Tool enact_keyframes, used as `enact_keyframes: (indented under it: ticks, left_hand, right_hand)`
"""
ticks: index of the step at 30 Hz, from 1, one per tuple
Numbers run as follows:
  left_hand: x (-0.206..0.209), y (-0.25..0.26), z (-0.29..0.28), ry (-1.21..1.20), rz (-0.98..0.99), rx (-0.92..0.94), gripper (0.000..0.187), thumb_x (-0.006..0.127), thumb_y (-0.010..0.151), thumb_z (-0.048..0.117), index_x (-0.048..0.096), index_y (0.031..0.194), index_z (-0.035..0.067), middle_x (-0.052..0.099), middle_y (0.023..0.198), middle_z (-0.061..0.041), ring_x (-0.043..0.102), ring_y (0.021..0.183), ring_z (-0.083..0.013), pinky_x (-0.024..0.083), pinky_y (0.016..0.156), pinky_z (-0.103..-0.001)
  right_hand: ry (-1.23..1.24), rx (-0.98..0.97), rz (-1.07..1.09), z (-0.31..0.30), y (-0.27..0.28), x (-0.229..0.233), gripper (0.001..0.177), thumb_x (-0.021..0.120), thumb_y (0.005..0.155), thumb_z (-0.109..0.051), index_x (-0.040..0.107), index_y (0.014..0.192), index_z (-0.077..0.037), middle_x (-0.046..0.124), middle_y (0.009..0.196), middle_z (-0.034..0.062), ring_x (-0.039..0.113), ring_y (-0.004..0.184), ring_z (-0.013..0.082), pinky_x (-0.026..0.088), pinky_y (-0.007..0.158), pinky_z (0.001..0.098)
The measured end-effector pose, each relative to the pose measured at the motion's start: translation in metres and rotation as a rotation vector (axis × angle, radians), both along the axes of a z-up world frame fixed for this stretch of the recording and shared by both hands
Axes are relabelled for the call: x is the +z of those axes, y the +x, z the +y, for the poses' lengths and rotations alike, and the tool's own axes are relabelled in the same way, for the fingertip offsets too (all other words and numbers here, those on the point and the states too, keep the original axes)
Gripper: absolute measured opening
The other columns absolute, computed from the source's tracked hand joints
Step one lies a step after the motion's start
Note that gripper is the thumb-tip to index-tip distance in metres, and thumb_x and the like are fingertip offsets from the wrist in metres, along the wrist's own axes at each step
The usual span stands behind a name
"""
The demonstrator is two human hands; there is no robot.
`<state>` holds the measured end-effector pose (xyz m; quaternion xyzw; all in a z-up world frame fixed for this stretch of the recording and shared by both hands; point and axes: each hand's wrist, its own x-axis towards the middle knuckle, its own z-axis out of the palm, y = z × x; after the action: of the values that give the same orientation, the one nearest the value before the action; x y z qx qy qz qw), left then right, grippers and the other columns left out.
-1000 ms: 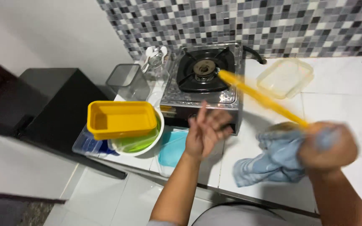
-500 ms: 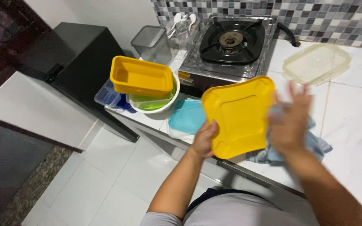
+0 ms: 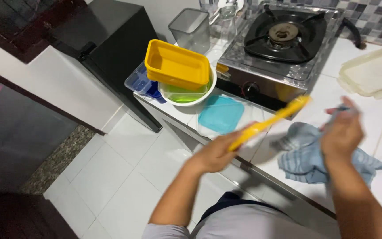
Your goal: Drying plastic containers and lids with a cloth and wiping down the kitchen counter.
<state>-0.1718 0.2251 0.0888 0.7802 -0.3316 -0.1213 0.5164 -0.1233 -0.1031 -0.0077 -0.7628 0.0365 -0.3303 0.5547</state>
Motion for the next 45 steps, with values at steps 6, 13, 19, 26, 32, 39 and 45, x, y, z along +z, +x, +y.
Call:
enact_keyframes:
  ticks: [6,13,19,26,32,39,45]
  left_hand:
    - [-0.004,-0.01,0.035,0.598,-0.708,0.131,0.082,0.053,0.082,-0.008,0.04,0.155,0.029,0.042,0.162,-0.015,0.041,0.148,-0.0426,0.025,0.119,-0.066]
    - [-0.073,0.024,0.039,0.881,-0.778,0.059,0.074,0.048,0.095,0.007,0.031,0.157,0.043,0.038,0.163,-0.015,0.041,0.146,-0.044,0.023,0.119,-0.069]
    - [-0.107,0.059,0.04,0.955,-0.804,-0.012,0.067,0.047,0.099,0.015,0.027,0.156,0.044,0.034,0.164,-0.013,0.04,0.145,-0.043,0.021,0.116,-0.074]
    - [-0.122,0.085,0.04,1.042,-0.781,-0.066,0.075,0.06,0.09,0.045,0.025,0.156,0.047,0.025,0.168,-0.003,0.03,0.152,-0.0335,0.018,0.113,-0.079]
    - [-0.132,0.089,0.044,0.979,-0.779,-0.066,0.1,0.07,0.072,0.069,0.026,0.158,0.042,0.022,0.17,0.001,0.021,0.156,-0.0317,0.016,0.111,-0.083]
    - [-0.079,0.075,0.023,0.845,-0.692,-0.12,0.099,0.071,0.073,0.072,0.03,0.154,0.03,0.019,0.165,-0.003,0.016,0.154,-0.035,0.012,0.108,-0.087]
    - [-0.079,0.126,-0.049,0.444,-0.923,-0.187,0.057,0.067,0.095,0.042,0.053,0.147,0.023,0.04,0.165,-0.008,0.037,0.155,-0.0301,0.035,0.123,-0.062]
  right_hand:
    - [0.136,0.117,0.055,-0.022,-0.015,0.005,0.047,0.039,0.129,-0.038,0.056,0.136,0.005,0.065,0.098,0.01,0.056,0.068,0.0111,0.048,0.071,0.0275]
    - [0.148,0.135,0.076,-0.007,-0.02,-0.007,0.046,0.045,0.125,-0.037,0.059,0.13,0.007,0.065,0.096,0.0111,0.056,0.072,0.0132,0.048,0.068,0.0279]
    - [0.162,0.149,0.083,0.001,-0.023,-0.004,0.045,0.045,0.125,-0.036,0.059,0.128,0.007,0.066,0.097,0.0108,0.057,0.075,0.0134,0.048,0.07,0.0274]
    - [0.19,0.147,0.143,0.006,-0.024,-0.002,0.044,0.046,0.122,-0.035,0.06,0.133,0.005,0.066,0.102,0.0095,0.056,0.075,0.0127,0.047,0.07,0.0275]
    - [0.197,0.133,0.153,0.003,-0.024,-0.001,0.044,0.047,0.121,-0.036,0.058,0.137,0.003,0.065,0.105,0.0089,0.056,0.076,0.0127,0.047,0.07,0.0274]
    - [0.246,0.078,-0.042,-0.005,-0.037,0.016,0.046,0.044,0.124,-0.036,0.043,0.149,0.004,0.057,0.112,0.0119,0.056,0.074,0.0144,0.05,0.075,0.0319]
    - [-0.641,-0.212,-0.007,-0.012,-0.069,0.002,0.06,0.053,0.111,-0.033,0.035,0.151,0.007,0.046,0.13,0.0289,0.056,0.114,0.0365,0.051,0.102,0.043]
